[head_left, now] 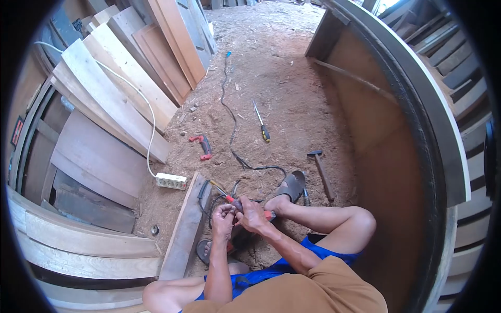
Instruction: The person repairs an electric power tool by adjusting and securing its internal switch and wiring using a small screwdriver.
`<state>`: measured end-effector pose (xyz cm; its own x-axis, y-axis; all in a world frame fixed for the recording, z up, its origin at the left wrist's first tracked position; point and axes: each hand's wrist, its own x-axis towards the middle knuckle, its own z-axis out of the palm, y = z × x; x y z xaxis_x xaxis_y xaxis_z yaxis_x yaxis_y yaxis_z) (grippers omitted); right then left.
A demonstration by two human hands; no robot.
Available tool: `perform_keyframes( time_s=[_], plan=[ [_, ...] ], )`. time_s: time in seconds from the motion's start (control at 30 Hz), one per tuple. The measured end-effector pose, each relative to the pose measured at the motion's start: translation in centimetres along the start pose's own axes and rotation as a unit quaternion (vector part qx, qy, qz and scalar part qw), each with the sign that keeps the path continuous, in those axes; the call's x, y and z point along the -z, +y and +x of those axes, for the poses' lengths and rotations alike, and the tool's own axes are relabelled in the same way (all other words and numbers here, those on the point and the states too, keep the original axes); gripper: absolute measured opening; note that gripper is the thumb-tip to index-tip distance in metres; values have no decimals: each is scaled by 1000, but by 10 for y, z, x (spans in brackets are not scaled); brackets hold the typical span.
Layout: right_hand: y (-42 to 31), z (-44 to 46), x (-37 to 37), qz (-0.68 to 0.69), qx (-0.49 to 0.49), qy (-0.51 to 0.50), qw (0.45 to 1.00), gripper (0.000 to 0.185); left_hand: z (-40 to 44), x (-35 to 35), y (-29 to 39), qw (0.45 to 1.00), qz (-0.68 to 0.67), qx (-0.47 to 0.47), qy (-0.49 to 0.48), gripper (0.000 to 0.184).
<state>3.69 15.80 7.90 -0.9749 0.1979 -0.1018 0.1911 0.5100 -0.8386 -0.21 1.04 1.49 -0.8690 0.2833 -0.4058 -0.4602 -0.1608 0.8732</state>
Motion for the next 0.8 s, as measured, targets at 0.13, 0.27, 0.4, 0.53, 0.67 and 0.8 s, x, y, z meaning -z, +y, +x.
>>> perform_keyframes(
  time_s=[0.13,0.27,0.4,0.53,0.67,0.8],
  plan=[
    [5,0,-8,-38,-13,17,999,33,12,11,-14,998,-15,-23,-60,28],
    [12,2,-7,-59,-28,-1,998,38,7,16,-17,996,-12,-18,-84,43],
    [12,1,-2,-32,-8,21,999,36,-4,10,3,991,-63,3,-114,43],
    [9,-2,-2,12,5,9,1000,36,-1,24,-10,976,-146,56,-155,46],
    [-2,-8,3,-27,4,31,999,30,-5,27,-16,974,-151,66,-156,47],
    [12,-6,-4,37,-2,35,999,30,-4,30,-22,958,-214,88,-167,40]
  ],
)
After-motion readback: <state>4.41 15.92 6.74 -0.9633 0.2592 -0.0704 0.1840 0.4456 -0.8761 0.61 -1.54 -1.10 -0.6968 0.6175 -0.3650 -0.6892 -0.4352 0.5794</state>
